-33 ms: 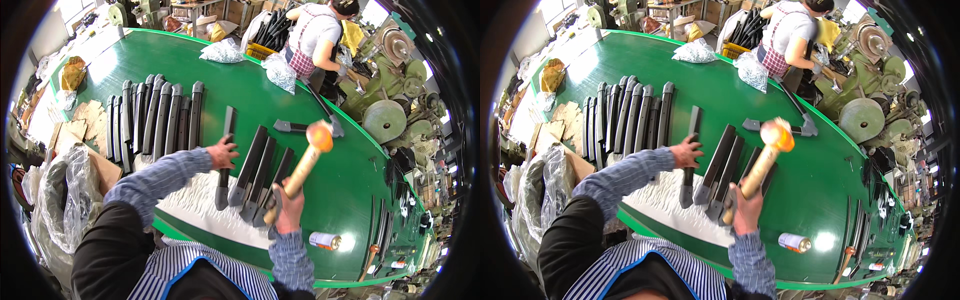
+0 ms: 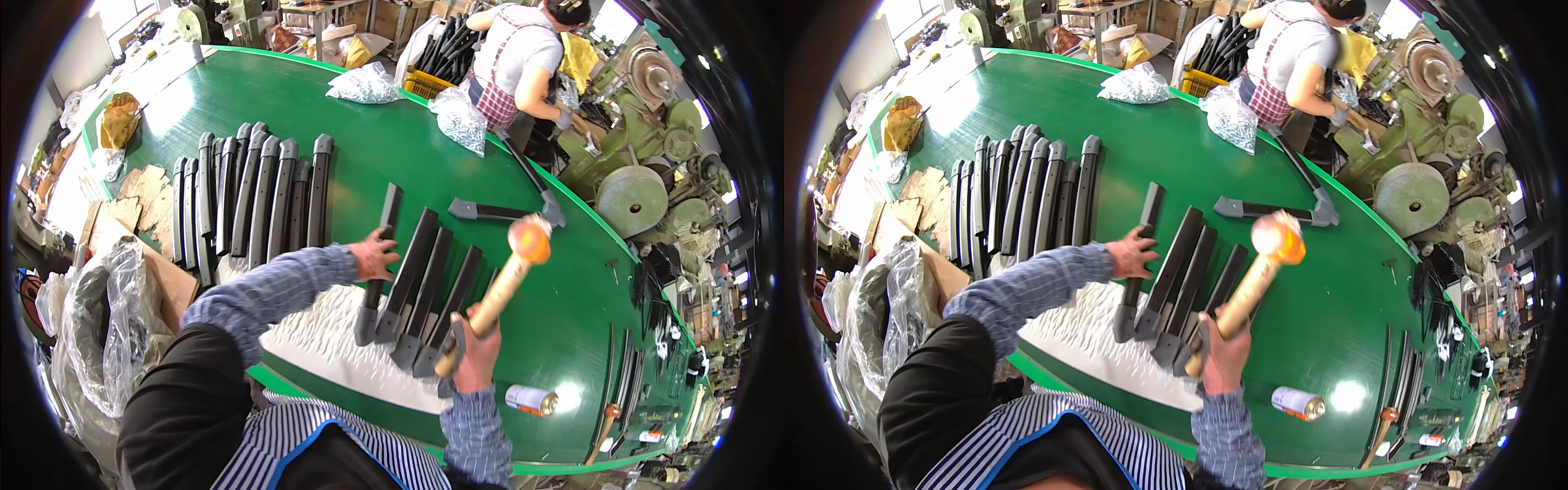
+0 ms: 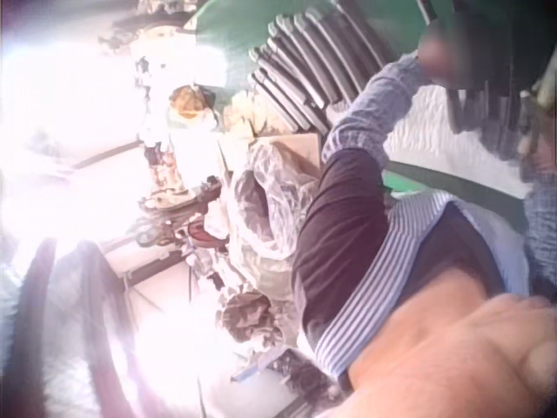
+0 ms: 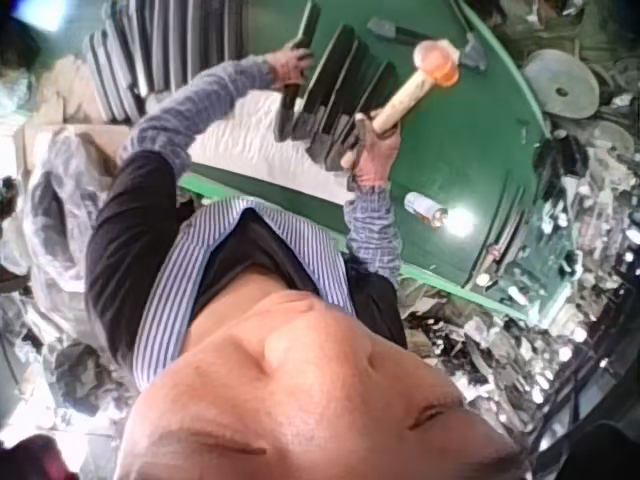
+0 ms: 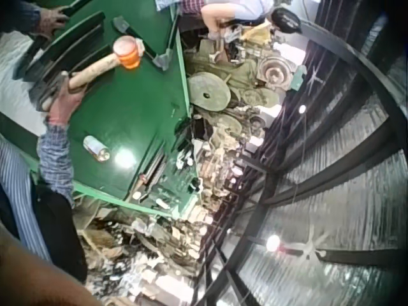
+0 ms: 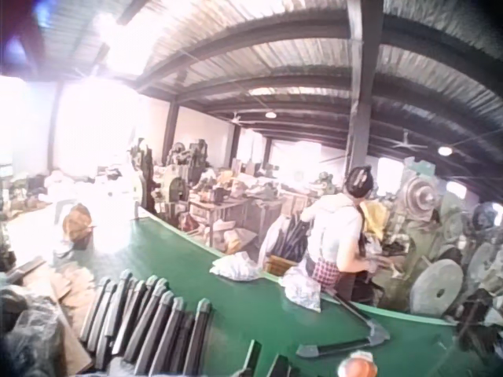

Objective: The person repeatedly picks up black cylindrical handles and gray caps, fits the caps onto the handles, and uses a rubber mallet to tap them into place. Completed assemblies are placed in a row on the green worktable.

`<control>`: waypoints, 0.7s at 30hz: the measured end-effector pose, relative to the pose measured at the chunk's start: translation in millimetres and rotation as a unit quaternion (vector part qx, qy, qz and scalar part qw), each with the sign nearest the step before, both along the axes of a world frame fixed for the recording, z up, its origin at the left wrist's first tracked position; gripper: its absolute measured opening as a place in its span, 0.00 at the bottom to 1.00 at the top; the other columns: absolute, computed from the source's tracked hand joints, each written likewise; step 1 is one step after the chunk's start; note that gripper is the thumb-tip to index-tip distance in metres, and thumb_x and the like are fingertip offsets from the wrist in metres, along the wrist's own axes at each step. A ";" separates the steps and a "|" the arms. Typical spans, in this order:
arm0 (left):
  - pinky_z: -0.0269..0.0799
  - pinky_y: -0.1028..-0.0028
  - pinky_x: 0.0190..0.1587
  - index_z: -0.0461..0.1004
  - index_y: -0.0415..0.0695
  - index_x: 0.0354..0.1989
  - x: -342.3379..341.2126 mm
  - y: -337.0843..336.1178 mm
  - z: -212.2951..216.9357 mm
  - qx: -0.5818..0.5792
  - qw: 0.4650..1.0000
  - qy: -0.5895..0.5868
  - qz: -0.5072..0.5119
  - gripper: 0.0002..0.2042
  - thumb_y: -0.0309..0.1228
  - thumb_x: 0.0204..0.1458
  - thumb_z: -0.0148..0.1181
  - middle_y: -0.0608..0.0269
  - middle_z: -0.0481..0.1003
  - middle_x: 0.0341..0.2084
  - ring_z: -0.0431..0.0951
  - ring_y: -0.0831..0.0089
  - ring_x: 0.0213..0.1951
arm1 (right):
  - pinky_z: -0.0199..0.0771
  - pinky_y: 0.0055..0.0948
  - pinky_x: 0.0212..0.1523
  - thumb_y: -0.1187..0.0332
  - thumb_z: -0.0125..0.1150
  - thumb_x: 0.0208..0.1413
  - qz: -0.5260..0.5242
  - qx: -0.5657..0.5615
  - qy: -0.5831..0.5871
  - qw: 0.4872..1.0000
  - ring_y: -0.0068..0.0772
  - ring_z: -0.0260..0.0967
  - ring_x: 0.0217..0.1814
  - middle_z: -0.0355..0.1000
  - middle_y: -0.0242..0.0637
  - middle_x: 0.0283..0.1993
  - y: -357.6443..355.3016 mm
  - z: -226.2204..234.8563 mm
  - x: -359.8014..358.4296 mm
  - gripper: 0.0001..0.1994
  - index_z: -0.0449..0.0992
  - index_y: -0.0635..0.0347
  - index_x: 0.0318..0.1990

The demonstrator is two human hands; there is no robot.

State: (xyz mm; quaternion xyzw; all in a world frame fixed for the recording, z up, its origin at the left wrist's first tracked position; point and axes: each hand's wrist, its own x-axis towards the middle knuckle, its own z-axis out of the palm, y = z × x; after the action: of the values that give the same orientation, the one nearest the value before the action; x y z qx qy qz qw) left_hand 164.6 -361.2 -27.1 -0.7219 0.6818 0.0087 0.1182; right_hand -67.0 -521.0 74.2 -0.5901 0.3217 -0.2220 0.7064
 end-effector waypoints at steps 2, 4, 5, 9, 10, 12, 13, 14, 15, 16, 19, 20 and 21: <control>0.56 0.34 0.64 0.75 0.69 0.52 15.5 -34.2 -36.4 -0.044 0.998 0.041 -0.014 0.17 0.33 0.56 0.53 0.56 0.64 0.61 0.61 0.50 0.66 | 0.67 0.25 0.17 0.76 0.68 0.52 -0.019 0.021 0.048 0.998 0.22 0.64 0.18 0.64 0.30 0.26 -15.7 -20.2 -8.1 0.17 0.64 0.57 0.42; 0.57 0.39 0.65 0.75 0.64 0.54 24.9 -52.3 -62.9 -0.186 0.981 0.048 0.011 0.17 0.33 0.55 0.52 0.51 0.63 0.61 0.61 0.49 0.65 | 0.69 0.26 0.18 0.79 0.64 0.53 -0.021 0.044 0.044 0.998 0.25 0.65 0.17 0.65 0.33 0.28 -23.5 -37.6 -7.5 0.14 0.64 0.58 0.41; 0.57 0.41 0.65 0.74 0.62 0.54 32.9 -54.7 -70.8 -0.247 0.968 0.049 0.007 0.18 0.34 0.55 0.53 0.49 0.63 0.61 0.62 0.49 0.65 | 0.69 0.26 0.18 0.80 0.64 0.53 -0.010 0.040 0.019 0.999 0.25 0.65 0.17 0.65 0.33 0.28 -25.3 -45.5 -4.0 0.14 0.64 0.58 0.41; 0.53 0.41 0.66 0.65 0.58 0.63 88.6 -25.4 -82.9 -0.253 0.915 0.007 0.315 0.26 0.33 0.53 0.53 0.47 0.62 0.62 0.59 0.48 0.66 | 0.70 0.25 0.18 0.79 0.66 0.52 0.026 0.041 0.070 0.996 0.24 0.66 0.18 0.66 0.33 0.30 -29.2 -71.2 13.1 0.14 0.65 0.59 0.40; 0.50 0.41 0.67 0.60 0.57 0.68 105.7 -14.4 -86.5 -0.161 0.859 -0.089 0.478 0.31 0.33 0.52 0.54 0.47 0.60 0.62 0.54 0.47 0.68 | 0.71 0.25 0.19 0.79 0.66 0.52 0.038 0.042 0.072 0.996 0.24 0.66 0.19 0.66 0.32 0.30 -29.0 -76.2 16.1 0.14 0.65 0.59 0.40; 0.56 0.49 0.65 0.56 0.53 0.69 142.3 14.9 -93.3 -0.268 0.695 -0.003 0.667 0.34 0.35 0.51 0.58 0.45 0.59 0.63 0.57 0.45 0.66 | 0.72 0.24 0.19 0.77 0.67 0.53 0.047 0.055 0.118 0.990 0.22 0.68 0.22 0.67 0.32 0.32 -25.6 -86.0 16.1 0.13 0.67 0.60 0.40; 0.61 0.53 0.63 0.54 0.55 0.71 151.3 18.2 -100.3 -0.223 0.633 0.005 0.741 0.36 0.37 0.52 0.60 0.45 0.59 0.64 0.61 0.46 0.63 | 0.72 0.24 0.18 0.77 0.67 0.52 0.053 0.028 0.115 0.992 0.22 0.68 0.25 0.67 0.31 0.33 -22.1 -90.7 13.4 0.14 0.67 0.60 0.41; 0.64 0.55 0.62 0.51 0.57 0.72 158.5 22.7 -105.9 -0.196 0.643 0.007 0.741 0.39 0.36 0.52 0.62 0.44 0.59 0.64 0.62 0.46 0.63 | 0.71 0.23 0.18 0.77 0.68 0.52 0.049 0.007 0.123 0.991 0.22 0.68 0.27 0.67 0.30 0.34 -16.9 -95.0 9.5 0.14 0.67 0.60 0.41; 0.65 0.56 0.61 0.51 0.59 0.72 166.5 25.0 -108.9 -0.197 0.615 0.074 0.760 0.39 0.34 0.51 0.63 0.45 0.58 0.65 0.61 0.46 0.64 | 0.72 0.25 0.18 0.76 0.67 0.52 0.058 0.039 0.104 0.992 0.24 0.67 0.18 0.67 0.31 0.28 -11.2 -97.6 4.0 0.13 0.67 0.58 0.40; 0.66 0.56 0.60 0.51 0.60 0.72 169.3 25.6 -109.9 -0.181 0.586 0.151 0.776 0.39 0.33 0.51 0.63 0.45 0.58 0.65 0.60 0.46 0.64 | 0.73 0.25 0.19 0.77 0.67 0.52 0.070 -0.050 0.137 0.987 0.24 0.68 0.20 0.68 0.31 0.29 -3.9 -100.2 -1.2 0.13 0.67 0.59 0.41; 0.72 0.58 0.56 0.60 0.46 0.64 155.4 24.1 -93.4 -0.267 0.530 0.301 0.746 0.34 0.35 0.47 0.68 0.45 0.70 0.54 0.73 0.51 0.55 | 0.76 0.27 0.23 0.79 0.64 0.53 0.117 -0.111 0.130 0.978 0.25 0.73 0.27 0.71 0.33 0.33 17.2 -96.0 -15.8 0.13 0.69 0.60 0.44; 0.74 0.59 0.55 0.64 0.41 0.61 146.2 29.4 -79.2 -0.292 0.503 0.341 0.738 0.33 0.35 0.46 0.70 0.45 0.75 0.50 0.77 0.53 0.51 | 0.77 0.27 0.24 0.80 0.62 0.54 0.140 -0.194 0.079 0.968 0.26 0.73 0.29 0.71 0.34 0.36 24.1 -90.8 -18.7 0.12 0.69 0.60 0.44; 0.78 0.61 0.51 0.69 0.35 0.53 133.0 38.9 -61.1 -0.365 0.496 0.365 0.699 0.31 0.36 0.41 0.75 0.48 0.79 0.41 0.82 0.56 0.43 | 0.77 0.27 0.24 0.79 0.61 0.55 0.145 -0.157 0.080 0.974 0.25 0.73 0.29 0.71 0.34 0.38 28.3 -82.2 -22.2 0.11 0.69 0.60 0.44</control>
State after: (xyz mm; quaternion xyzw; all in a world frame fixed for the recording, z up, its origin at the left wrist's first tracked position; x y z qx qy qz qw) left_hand 297.6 -322.3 -88.2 -0.8741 -0.1203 0.1018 -0.4594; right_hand -89.2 -492.7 -8.0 -0.7499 0.2489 -0.1172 0.6017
